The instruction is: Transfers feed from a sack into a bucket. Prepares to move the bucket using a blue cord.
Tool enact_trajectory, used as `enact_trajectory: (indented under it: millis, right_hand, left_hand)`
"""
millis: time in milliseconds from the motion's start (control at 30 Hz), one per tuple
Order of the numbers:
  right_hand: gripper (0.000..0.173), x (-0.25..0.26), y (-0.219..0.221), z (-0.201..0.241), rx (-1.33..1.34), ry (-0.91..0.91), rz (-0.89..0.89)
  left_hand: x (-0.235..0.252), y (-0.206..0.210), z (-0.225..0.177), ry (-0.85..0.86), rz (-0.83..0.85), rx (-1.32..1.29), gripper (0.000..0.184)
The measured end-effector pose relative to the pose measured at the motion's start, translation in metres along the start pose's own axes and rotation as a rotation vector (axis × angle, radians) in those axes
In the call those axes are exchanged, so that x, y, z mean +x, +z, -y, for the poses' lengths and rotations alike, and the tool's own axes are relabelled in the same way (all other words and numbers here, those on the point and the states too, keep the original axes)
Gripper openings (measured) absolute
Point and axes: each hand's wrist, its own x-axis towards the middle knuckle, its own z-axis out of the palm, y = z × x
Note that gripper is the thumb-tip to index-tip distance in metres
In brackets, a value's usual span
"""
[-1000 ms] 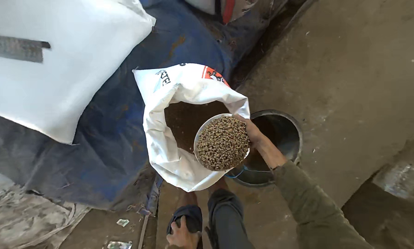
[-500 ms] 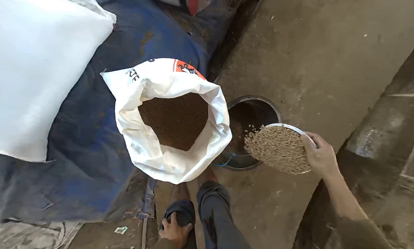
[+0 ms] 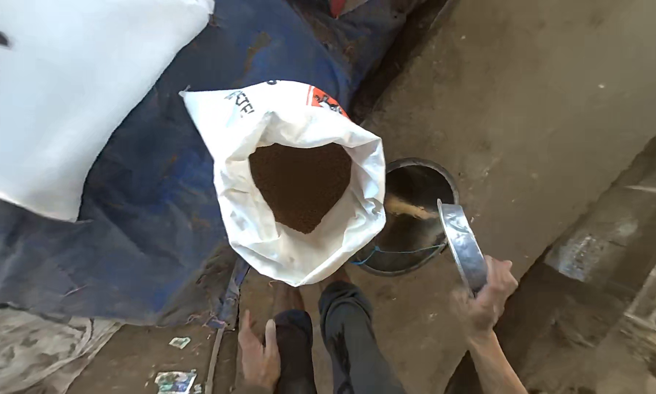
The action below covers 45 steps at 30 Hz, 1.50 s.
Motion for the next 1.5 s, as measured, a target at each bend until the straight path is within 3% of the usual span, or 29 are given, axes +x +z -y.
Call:
enact_trajectory:
  millis: [100, 167, 267, 333, 367, 433, 467, 533, 567, 633, 733, 800, 867, 933, 1067, 1167, 1233, 1333, 1400, 1500]
  right_hand:
    - [0.047, 0.047, 0.022, 0.075, 0.333, -0.127, 0.162]
    - [0.043, 0.078, 0.082, 0.127, 0.425, -0.256, 0.268]
    - [0.051, 0.125, 0.194, 0.17, 0.306, -0.401, 0.494]
    - [0.04, 0.158, 0.238, 0.188, 0.171, -0.375, 0.677]
    - [0.037, 0.173, 0.249, 0.197, 0.119, -0.309, 0.787]
    - [0.048, 0.196, 0.263, 0.2, 0.165, -0.106, 1.1]
    - [0.05, 0.197, 0.289, 0.197, 0.192, -0.13, 1.055]
    - [0.047, 0.174, 0.374, 0.184, 0.262, -0.282, 0.728]
    - [0.047, 0.174, 0.396, 0.185, 0.233, -0.327, 0.73]
    - [0.049, 0.19, 0.388, 0.199, 0.127, -0.337, 0.914]
    - [0.05, 0.192, 0.379, 0.2, 0.221, -0.303, 0.98]
    - [0.05, 0.179, 0.389, 0.186, 0.377, -0.165, 1.051]
    - [0.047, 0.167, 0.389, 0.18, 0.354, -0.02, 1.203]
    - [0.05, 0.179, 0.362, 0.201, 0.222, 0.238, 1.532]
    - [0.068, 0.132, 0.361, 0.145, 0.475, 0.323, 1.405]
    - [0.068, 0.141, 0.313, 0.146, 0.517, 0.487, 1.441]
    - [0.069, 0.146, 0.299, 0.144, 0.561, 0.497, 1.406]
    - [0.049, 0.148, 0.282, 0.139, 0.611, 0.431, 1.284]
    - [0.04, 0.149, 0.272, 0.135, 0.622, 0.433, 1.184]
    - [0.045, 0.151, 0.257, 0.131, 0.565, 0.396, 1.066]
  left_hand:
    - [0.019, 0.007, -0.056, -0.05, -0.047, -0.405, 0.104]
    - [0.041, 0.017, -0.099, -0.157, -0.019, -0.64, 0.114]
    - [0.071, 0.032, -0.142, -0.362, 0.003, -0.845, 0.112]
    - [0.083, 0.036, -0.154, -0.489, -0.024, -0.757, 0.098]
    - [0.084, 0.038, -0.158, -0.521, -0.054, -0.715, 0.082]
    - [0.087, 0.038, -0.166, -0.546, -0.116, -0.745, 0.045]
    - [0.088, 0.039, -0.167, -0.546, -0.143, -0.817, 0.036]
    - [0.088, 0.043, -0.165, -0.547, -0.205, -0.985, 0.031]
    - [0.089, 0.045, -0.165, -0.551, -0.23, -1.06, 0.03]
    - [0.095, 0.047, -0.166, -0.559, -0.275, -1.149, 0.025]
    - [0.097, 0.051, -0.161, -0.521, -0.254, -1.197, 0.021]
    - [0.097, 0.051, -0.156, -0.51, -0.217, -1.218, 0.022]
    - [0.097, 0.05, -0.155, -0.514, -0.194, -1.244, 0.023]
    - [0.096, 0.049, -0.158, -0.524, -0.193, -1.241, 0.023]
    - [0.095, 0.045, -0.157, -0.502, -0.213, -1.19, 0.023]
    - [0.094, 0.039, -0.155, -0.493, -0.191, -1.125, 0.023]
    - [0.091, 0.038, -0.155, -0.487, -0.152, -1.068, 0.022]
    - [0.083, 0.031, -0.157, -0.47, -0.059, -0.987, 0.027]
    - [0.079, 0.024, -0.152, -0.447, 0.008, -1.014, 0.038]
    - [0.068, 0.018, -0.12, -0.331, 0.057, -0.963, 0.085]
